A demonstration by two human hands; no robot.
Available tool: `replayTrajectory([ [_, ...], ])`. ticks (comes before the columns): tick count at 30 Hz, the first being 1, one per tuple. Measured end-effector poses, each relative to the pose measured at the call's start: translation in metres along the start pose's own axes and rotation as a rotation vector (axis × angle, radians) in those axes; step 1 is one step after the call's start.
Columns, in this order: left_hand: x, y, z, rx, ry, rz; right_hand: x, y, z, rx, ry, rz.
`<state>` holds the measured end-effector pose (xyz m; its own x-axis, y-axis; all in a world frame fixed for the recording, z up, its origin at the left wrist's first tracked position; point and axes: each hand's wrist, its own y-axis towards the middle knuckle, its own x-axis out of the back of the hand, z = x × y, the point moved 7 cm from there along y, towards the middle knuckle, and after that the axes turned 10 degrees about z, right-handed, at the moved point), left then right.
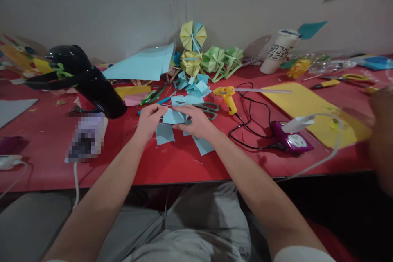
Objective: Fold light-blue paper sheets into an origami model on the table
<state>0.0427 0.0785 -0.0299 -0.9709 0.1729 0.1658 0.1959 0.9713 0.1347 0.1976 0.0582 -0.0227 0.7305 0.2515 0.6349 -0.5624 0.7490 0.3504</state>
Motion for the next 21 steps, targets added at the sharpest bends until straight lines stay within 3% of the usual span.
replayTrajectory([
  [9, -0.014, -0.001, 0.007, 0.093, -0.219, 0.126, 0.002, -0.002, -0.004, -0.074, 0.088, -0.042],
  [21, -0.015, -0.002, 0.005, 0.117, -0.218, 0.129, 0.004, -0.001, 0.0, -0.111, 0.126, -0.04],
])
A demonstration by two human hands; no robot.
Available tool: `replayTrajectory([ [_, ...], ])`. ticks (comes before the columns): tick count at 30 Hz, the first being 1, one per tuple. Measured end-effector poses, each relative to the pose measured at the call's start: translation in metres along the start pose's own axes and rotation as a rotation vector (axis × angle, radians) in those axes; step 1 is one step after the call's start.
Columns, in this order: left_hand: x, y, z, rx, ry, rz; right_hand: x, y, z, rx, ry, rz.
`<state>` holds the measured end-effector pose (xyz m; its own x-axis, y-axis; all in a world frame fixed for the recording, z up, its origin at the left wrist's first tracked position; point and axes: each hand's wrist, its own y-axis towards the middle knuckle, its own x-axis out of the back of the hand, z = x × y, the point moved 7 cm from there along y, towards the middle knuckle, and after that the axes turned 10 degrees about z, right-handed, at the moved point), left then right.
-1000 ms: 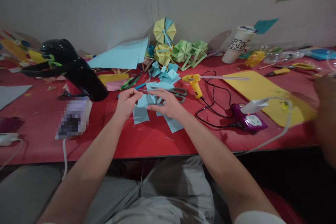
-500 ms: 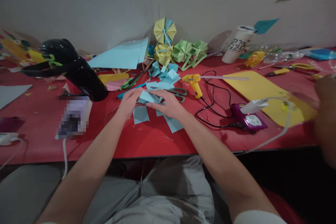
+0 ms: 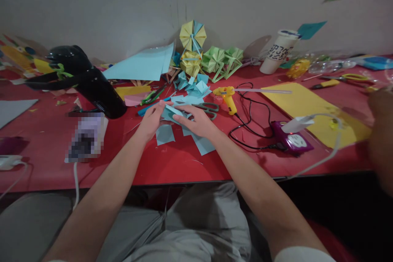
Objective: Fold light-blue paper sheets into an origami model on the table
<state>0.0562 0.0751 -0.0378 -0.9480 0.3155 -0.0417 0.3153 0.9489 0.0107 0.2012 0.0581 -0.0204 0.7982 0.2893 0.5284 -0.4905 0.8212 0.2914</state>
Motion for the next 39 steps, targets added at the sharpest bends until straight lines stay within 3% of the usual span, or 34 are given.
replayTrajectory([
  [11, -0.001, 0.002, 0.0, 0.022, -0.003, 0.007, -0.002, 0.002, -0.001, -0.029, 0.059, 0.02],
  [16, -0.002, 0.002, 0.001, -0.005, 0.002, 0.042, 0.002, 0.002, -0.001, -0.018, -0.01, -0.014],
  [22, -0.002, 0.005, -0.004, -0.15, 0.233, 0.099, 0.009, 0.001, -0.008, -0.047, 0.007, -0.1],
  [27, -0.004, 0.005, -0.002, -0.165, 0.182, 0.137, 0.006, 0.001, -0.019, -0.122, 0.151, -0.109],
  [31, -0.003, 0.004, -0.003, -0.153, 0.17, 0.111, 0.011, 0.0, -0.017, -0.056, 0.058, -0.177],
  [39, 0.003, 0.003, -0.006, -0.157, 0.208, 0.035, 0.004, 0.0, -0.004, 0.002, -0.047, -0.053],
])
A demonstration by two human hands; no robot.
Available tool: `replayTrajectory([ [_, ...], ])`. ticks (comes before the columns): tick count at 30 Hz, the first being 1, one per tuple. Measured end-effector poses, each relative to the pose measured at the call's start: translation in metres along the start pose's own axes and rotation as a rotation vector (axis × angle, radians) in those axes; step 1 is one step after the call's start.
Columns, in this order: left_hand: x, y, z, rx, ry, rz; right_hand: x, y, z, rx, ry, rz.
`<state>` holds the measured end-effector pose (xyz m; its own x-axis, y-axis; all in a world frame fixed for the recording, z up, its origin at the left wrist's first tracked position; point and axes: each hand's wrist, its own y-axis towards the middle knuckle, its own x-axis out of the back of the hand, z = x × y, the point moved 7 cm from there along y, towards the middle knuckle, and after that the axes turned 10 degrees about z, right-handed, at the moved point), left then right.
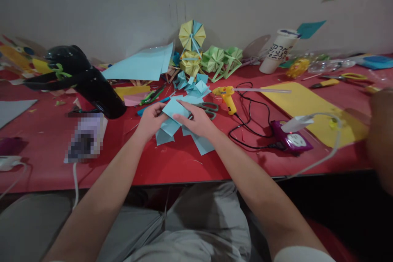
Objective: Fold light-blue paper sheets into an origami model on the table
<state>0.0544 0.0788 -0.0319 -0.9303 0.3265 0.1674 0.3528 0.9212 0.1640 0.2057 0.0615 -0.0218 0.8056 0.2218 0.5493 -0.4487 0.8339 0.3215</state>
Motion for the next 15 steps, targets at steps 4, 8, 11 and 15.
replayTrajectory([
  [4, 0.003, 0.0, 0.005, 0.043, 0.025, -0.04, -0.002, -0.001, 0.0, -0.003, -0.036, 0.018],
  [8, 0.004, 0.001, 0.008, 0.074, 0.011, -0.054, 0.002, -0.002, 0.0, 0.035, -0.043, -0.043],
  [11, 0.003, 0.0, 0.007, 0.064, 0.0, -0.045, 0.006, -0.002, 0.002, 0.046, -0.046, -0.094],
  [15, 0.0, -0.001, 0.005, 0.054, 0.013, -0.019, 0.012, -0.002, -0.004, -0.042, -0.011, -0.163],
])
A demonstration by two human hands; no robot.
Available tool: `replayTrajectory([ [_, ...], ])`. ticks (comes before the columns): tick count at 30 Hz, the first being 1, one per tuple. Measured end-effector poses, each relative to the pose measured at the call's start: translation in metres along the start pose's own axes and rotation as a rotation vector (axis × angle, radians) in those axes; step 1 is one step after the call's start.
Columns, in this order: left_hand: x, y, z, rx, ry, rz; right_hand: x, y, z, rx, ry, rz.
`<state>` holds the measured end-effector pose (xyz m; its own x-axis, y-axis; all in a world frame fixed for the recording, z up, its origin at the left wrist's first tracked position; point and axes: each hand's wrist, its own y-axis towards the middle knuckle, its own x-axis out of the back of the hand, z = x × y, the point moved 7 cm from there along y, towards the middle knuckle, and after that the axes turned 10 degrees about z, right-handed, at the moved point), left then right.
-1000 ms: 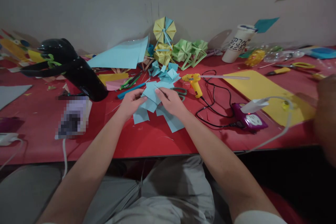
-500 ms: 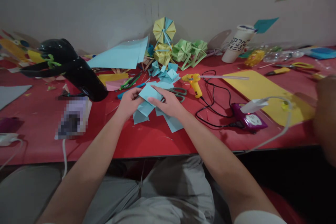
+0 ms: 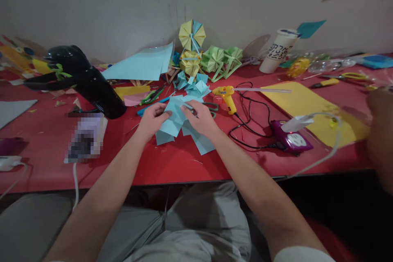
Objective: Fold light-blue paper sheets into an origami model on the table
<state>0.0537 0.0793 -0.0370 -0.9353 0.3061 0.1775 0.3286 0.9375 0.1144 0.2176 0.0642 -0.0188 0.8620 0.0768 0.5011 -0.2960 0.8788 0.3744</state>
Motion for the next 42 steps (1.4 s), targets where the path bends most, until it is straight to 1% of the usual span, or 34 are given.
replayTrajectory([
  [3, -0.002, -0.001, -0.002, -0.01, 0.026, 0.019, 0.002, 0.001, -0.009, -0.071, 0.079, -0.027],
  [7, -0.003, -0.001, 0.0, -0.005, -0.02, 0.041, 0.0, 0.004, -0.018, -0.09, 0.165, -0.006],
  [10, -0.004, -0.001, -0.001, -0.03, -0.012, 0.059, 0.001, 0.004, -0.023, -0.099, 0.216, -0.043],
  [14, -0.006, -0.002, -0.006, -0.073, 0.152, 0.108, 0.006, 0.005, -0.017, -0.017, 0.117, -0.092],
  [16, -0.007, -0.003, -0.007, -0.069, 0.183, 0.124, 0.007, 0.004, -0.017, -0.009, 0.111, -0.104],
  [21, -0.008, -0.004, -0.008, -0.052, 0.147, 0.132, 0.01, 0.004, -0.02, -0.038, 0.108, -0.137],
  [42, -0.006, -0.003, -0.006, -0.064, 0.177, 0.111, 0.008, 0.004, -0.02, -0.037, 0.092, -0.117],
])
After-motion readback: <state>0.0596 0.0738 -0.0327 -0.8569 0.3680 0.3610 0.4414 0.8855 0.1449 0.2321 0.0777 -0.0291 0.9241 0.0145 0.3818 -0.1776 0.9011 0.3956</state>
